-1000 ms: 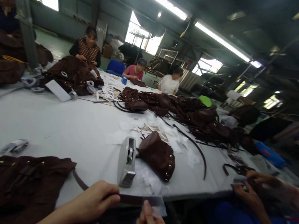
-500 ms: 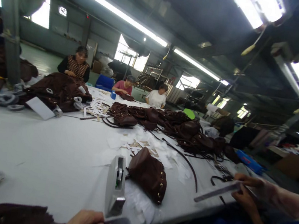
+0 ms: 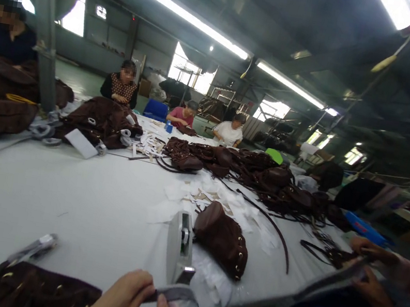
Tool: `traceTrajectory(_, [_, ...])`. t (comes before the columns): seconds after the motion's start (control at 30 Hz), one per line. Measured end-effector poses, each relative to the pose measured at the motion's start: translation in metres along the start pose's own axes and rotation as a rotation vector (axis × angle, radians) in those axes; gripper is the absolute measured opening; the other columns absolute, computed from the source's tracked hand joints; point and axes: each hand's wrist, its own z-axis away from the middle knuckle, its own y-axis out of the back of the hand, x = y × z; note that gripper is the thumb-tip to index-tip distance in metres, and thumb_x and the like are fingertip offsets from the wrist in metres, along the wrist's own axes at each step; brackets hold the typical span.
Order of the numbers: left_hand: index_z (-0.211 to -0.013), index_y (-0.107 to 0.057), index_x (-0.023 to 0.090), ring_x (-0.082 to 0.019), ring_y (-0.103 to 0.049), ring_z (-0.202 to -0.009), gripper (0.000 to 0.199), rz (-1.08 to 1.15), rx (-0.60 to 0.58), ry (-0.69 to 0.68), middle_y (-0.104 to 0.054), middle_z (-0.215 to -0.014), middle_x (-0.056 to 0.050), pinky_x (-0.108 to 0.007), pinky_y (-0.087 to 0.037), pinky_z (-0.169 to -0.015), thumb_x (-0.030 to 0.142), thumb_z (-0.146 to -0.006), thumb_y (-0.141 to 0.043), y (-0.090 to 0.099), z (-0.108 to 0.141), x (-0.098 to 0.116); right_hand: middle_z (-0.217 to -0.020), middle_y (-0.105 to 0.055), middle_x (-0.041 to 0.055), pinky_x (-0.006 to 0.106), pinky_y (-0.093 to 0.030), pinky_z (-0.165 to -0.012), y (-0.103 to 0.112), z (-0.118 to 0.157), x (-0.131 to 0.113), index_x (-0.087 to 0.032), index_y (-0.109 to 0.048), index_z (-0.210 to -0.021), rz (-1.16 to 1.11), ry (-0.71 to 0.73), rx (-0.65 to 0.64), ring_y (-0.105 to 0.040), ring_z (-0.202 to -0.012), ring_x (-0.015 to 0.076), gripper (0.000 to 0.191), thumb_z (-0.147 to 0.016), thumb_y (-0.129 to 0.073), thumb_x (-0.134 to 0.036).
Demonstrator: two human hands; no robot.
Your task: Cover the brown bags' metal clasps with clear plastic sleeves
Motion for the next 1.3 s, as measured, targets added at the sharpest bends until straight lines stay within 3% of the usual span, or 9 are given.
traceTrajectory(0.17, [-0.090,-0.054,0.021,-0.018,-0.057,-0.083,0.017,0.112,-0.117,-0.099,-0.063,-0.090,-0.003,-0.026,-0.042,-0.075,0.034,-0.089,-0.043,0.016,-0.001,0.014,-0.040,-0.040,-0.0068,0.017,-0.024,-0.035,-0.017,0.006,-0.022,-0.017,-0.047,-0.048,-0.157,-0.065,0.059,-0.031,-0.035,0.0040,0.053,-0.052,-0.079,-0.060])
traceTrajectory(0.27, [-0.102,-0.054,0.022,-0.023,-0.058,-0.089,0.025,-0.069,-0.242,-0.045,-0.065,-0.098,-0.004,-0.032,-0.042,-0.079,0.033,-0.080,-0.056,0.011,0.015,-0.016,-0.044,-0.043,-0.0069,0.016,-0.025,-0.037,-0.006,0.005,-0.036,-0.017,-0.047,-0.051,-0.199,0.002,0.142,-0.032,-0.038,0.0041,0.048,-0.059,-0.078,-0.053])
traceTrajectory(0.37, [-0.097,-0.059,0.026,-0.030,-0.058,-0.093,0.021,-0.342,-0.256,-0.038,-0.066,-0.098,-0.006,-0.042,-0.040,-0.082,0.036,-0.085,-0.045,0.003,0.022,-0.058,-0.044,-0.043,-0.0065,0.017,-0.025,-0.038,0.001,0.006,-0.034,-0.016,-0.049,-0.051,-0.171,0.030,0.203,-0.032,-0.038,0.0042,0.047,-0.065,-0.075,-0.052])
traceTrajectory(0.43, [-0.094,-0.059,0.027,-0.030,-0.058,-0.089,0.023,-0.399,-0.251,-0.110,-0.067,-0.095,-0.005,-0.042,-0.040,-0.079,0.037,-0.088,-0.039,0.009,0.016,-0.069,-0.043,-0.041,-0.0067,0.018,-0.024,-0.039,-0.001,0.007,-0.034,-0.016,-0.048,-0.049,-0.159,0.047,0.268,-0.031,-0.038,0.0039,0.048,-0.067,-0.074,-0.052])
traceTrajectory(0.57, [-0.091,-0.059,0.024,-0.026,-0.057,-0.084,0.030,-0.499,-0.245,-0.268,-0.064,-0.089,-0.005,-0.038,-0.039,-0.077,0.028,-0.093,-0.029,0.052,-0.011,-0.039,-0.043,-0.043,-0.0062,0.019,-0.023,-0.039,-0.006,0.015,-0.058,-0.015,-0.047,-0.048,-0.222,0.111,0.376,-0.032,-0.039,0.0041,0.047,-0.068,-0.074,-0.048])
traceTrajectory(0.67, [-0.098,-0.058,0.025,-0.026,-0.055,-0.092,0.028,-0.466,-0.253,-0.298,-0.062,-0.096,-0.005,-0.039,-0.036,-0.085,0.046,-0.090,-0.043,0.074,-0.030,-0.011,-0.043,-0.044,-0.0068,0.019,-0.025,-0.040,0.002,0.017,-0.075,-0.015,-0.048,-0.048,-0.247,0.193,0.476,-0.035,-0.041,0.0043,0.044,-0.061,-0.081,-0.041])
traceTrajectory(0.8, [-0.096,-0.056,0.023,-0.022,-0.058,-0.090,0.018,-0.257,-0.406,-0.149,-0.062,-0.096,-0.004,-0.032,-0.040,-0.079,0.038,-0.087,-0.050,0.053,-0.026,-0.013,-0.047,-0.047,-0.0070,0.018,-0.027,-0.039,0.013,0.012,-0.061,-0.016,-0.050,-0.053,-0.202,0.169,0.575,-0.036,-0.042,0.0043,0.039,-0.061,-0.081,-0.038])
traceTrajectory(1.0, [-0.099,-0.058,0.024,-0.023,-0.057,-0.093,0.020,-0.175,-0.385,-0.090,-0.063,-0.093,-0.002,-0.036,-0.036,-0.089,0.038,-0.085,-0.052,0.024,-0.013,-0.026,-0.051,-0.050,-0.0067,0.018,-0.029,-0.039,0.025,0.010,-0.034,-0.015,-0.055,-0.059,-0.178,0.106,0.622,-0.039,-0.043,0.0044,0.035,-0.061,-0.082,-0.037])
traceTrajectory(1.3, [-0.093,-0.064,0.022,-0.027,-0.058,-0.096,0.022,-0.290,-0.399,-0.075,-0.065,-0.094,-0.007,-0.039,-0.035,-0.084,0.039,-0.085,-0.052,0.019,-0.022,-0.015,-0.050,-0.046,-0.0064,0.017,-0.028,-0.040,-0.002,0.012,-0.016,-0.014,-0.054,-0.057,-0.131,0.043,0.434,-0.036,-0.044,0.0046,0.042,-0.066,-0.077,-0.048])
